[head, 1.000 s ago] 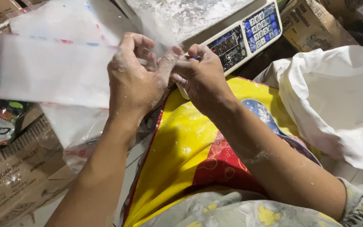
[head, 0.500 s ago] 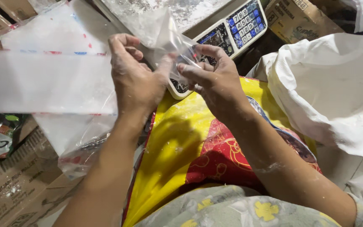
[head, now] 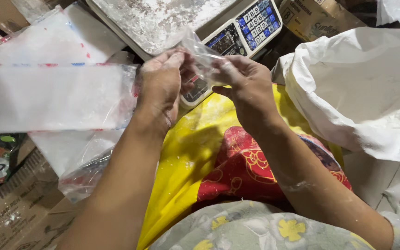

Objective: The person scoops white powder from a large sack into small plastic bags using a blue scoop. They place each bag on a digital scale, adjust the amount to reach a target weight, and then tie the bag closed. The finished bags are set aside on the floor.

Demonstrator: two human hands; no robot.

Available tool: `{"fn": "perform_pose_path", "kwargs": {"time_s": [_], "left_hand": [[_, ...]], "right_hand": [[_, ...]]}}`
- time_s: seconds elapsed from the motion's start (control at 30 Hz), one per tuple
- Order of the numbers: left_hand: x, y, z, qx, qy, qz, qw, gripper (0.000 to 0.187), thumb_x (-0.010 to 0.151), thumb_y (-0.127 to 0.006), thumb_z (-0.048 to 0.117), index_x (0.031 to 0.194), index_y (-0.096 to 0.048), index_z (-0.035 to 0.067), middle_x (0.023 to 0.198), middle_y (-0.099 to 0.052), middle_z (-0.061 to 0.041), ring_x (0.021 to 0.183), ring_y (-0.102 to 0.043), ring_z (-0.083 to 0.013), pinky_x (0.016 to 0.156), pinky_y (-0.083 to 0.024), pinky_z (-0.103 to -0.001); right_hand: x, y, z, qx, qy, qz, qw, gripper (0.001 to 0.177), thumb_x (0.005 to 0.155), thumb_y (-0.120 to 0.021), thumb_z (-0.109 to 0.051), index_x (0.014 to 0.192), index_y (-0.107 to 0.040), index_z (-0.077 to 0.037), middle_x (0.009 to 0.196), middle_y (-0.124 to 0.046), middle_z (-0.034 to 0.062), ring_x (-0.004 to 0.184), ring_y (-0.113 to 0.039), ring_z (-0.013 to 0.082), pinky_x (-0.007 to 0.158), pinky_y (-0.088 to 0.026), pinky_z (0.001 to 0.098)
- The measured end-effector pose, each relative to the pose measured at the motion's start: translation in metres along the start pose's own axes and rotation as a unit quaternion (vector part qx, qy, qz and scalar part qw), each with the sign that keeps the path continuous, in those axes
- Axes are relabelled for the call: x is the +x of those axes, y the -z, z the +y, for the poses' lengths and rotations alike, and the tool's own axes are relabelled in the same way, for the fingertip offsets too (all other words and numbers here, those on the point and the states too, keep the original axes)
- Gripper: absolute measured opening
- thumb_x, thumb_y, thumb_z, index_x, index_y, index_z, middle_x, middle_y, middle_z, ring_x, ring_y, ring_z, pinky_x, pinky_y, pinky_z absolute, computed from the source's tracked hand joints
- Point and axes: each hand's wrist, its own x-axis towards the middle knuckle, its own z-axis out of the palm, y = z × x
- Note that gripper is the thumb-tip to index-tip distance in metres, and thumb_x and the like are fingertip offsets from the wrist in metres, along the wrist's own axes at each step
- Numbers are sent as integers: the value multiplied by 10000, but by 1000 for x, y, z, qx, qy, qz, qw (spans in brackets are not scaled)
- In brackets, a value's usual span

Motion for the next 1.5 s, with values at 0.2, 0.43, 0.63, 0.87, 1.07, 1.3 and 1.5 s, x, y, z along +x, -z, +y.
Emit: {"fn": "perform_pose_path", "kwargs": {"time_s": [0.2,0.43,0.63,0.87,1.07,1.3,1.5], "left_hand": [[26,3,-1,-324,231,-165,903,251,1041,-428,106,859,-586,38,685,-596,-21,622,-589,-140,687,-536,-310],[19,-39,-1,144,-83,-144,976,288,872,-813,243,841,-591,62,695,-551,0,619,-519,-138,569,-452,-320],[9,-92,-1,339,-488,-10,804,142,777,-572,-78,891,-545,3,809,-606,-124,770,-670,-280,709,-533,-405],[7,-150,-15,505,-353,-169,769,120,854,-628,95,872,-742,129,1027,-744,-183,918,-743,-341,834,-580,-461],[16,-187,-36,563,-332,-150,742,148,796,-634,45,896,-742,59,984,-716,-224,927,-687,-451,818,-540,-535],[31,-210,-57,526,-354,-188,750,247,749,-637,5,973,-734,35,1048,-720,-202,998,-686,-409,892,-532,-469],[33,-214,-58,506,-351,-210,759,294,738,-634,-10,1018,-723,5,1057,-714,-222,1002,-697,-385,933,-537,-429]], "right_hand": [[15,40,-15,366,-194,-66,908,155,1070,-623,-175,1051,-667,-28,881,-670,51,808,-647,157,870,-541,362],[14,66,-59,230,-133,-27,964,153,916,-623,-119,1065,-619,-86,932,-694,73,835,-705,203,818,-575,379],[9,87,-59,-182,52,-12,982,243,863,-710,-83,1098,-765,-112,1042,-742,63,888,-685,221,766,-555,384],[12,147,-65,-613,340,14,713,471,713,-882,-223,1156,-803,-85,964,-670,222,858,-622,298,748,-560,339],[0,220,-84,-391,-3,24,920,257,855,-784,-214,1094,-800,-122,960,-760,10,745,-605,74,625,-471,254],[34,327,-50,-467,-189,19,864,502,819,-791,-272,1296,-716,-133,1155,-760,81,900,-635,206,766,-523,344],[104,439,51,-523,-257,2,813,802,735,-862,-226,1462,-551,-96,1401,-614,164,1170,-613,325,943,-518,451]]}}
